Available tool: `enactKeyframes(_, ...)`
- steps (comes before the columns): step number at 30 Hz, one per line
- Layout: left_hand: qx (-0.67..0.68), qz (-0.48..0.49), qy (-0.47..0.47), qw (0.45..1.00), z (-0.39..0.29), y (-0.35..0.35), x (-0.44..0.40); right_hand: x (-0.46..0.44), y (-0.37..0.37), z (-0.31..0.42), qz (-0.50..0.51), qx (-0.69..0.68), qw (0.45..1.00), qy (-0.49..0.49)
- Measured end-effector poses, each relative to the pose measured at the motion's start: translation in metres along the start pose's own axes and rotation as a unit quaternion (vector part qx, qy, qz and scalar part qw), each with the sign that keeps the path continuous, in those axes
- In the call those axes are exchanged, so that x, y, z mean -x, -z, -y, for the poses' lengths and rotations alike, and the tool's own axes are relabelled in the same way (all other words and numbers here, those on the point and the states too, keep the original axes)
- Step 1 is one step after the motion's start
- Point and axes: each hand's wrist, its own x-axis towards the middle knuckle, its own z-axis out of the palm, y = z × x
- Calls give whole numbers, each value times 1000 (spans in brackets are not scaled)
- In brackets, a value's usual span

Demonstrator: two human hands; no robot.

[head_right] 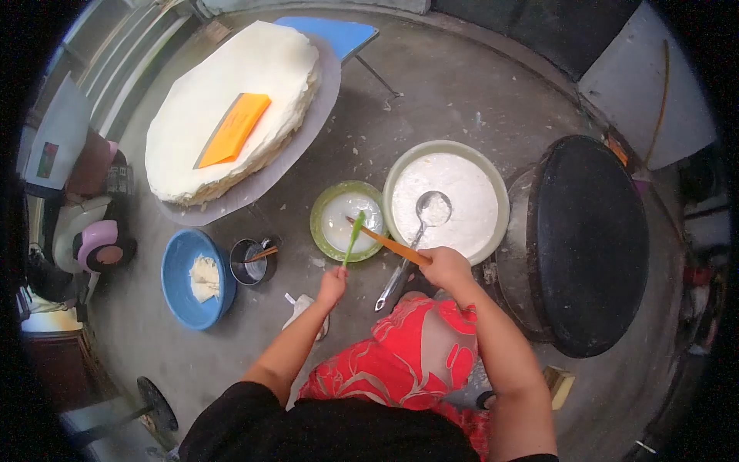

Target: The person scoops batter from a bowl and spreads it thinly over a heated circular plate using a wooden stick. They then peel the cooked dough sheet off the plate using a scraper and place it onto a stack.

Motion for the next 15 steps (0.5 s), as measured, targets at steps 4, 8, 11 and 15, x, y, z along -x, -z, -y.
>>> enactKeyframes(4,-36,-13,71,997,0,4,-43,13,5,-1,-15,-4,1000,-11)
enactKeyframes(8,6,-9,112,994,4,11,-42,8,2,-2,-56,135,984,102)
enactKeyframes(11,10,35,32,999,-28,17,0,0,-3,-2,-149,247,934,211)
enactKeyframes(15,9,-9,86,996,-1,2,-19,-3,-5,1,-153,256,940,167)
